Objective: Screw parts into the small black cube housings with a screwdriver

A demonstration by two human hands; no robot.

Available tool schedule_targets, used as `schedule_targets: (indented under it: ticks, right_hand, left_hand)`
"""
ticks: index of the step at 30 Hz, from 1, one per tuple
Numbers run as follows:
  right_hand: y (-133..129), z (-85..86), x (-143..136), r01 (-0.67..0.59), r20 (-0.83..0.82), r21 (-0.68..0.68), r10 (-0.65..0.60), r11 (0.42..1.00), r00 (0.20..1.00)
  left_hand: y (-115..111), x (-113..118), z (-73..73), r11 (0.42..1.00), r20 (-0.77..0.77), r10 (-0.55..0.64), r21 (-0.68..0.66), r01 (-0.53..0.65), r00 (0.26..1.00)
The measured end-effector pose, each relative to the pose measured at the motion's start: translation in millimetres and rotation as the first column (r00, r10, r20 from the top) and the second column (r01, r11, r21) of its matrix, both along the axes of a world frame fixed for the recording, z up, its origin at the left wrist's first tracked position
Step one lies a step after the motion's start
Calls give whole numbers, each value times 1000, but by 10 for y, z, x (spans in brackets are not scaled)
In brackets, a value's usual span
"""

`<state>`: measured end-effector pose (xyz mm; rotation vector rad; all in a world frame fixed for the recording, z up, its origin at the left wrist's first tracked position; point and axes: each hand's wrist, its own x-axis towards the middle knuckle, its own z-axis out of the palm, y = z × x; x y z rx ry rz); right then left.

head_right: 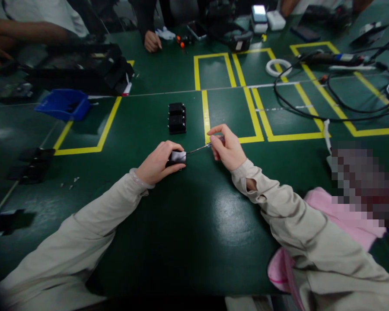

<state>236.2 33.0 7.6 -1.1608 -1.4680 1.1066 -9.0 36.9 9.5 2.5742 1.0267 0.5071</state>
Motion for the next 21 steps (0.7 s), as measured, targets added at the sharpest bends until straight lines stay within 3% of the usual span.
schedule_targets:
  ticks: [8,21]
  right_hand:
    - [8,-12,-24,16,-61,4,-16,1000,998]
    - [9,-18,-8,38,1,45,-38,998,999]
  left_hand:
    - [-6,-6,-18,1000,-13,16,21,-16,1000]
    - [-6,-14,-29,999,-12,15,46,-15,1000]
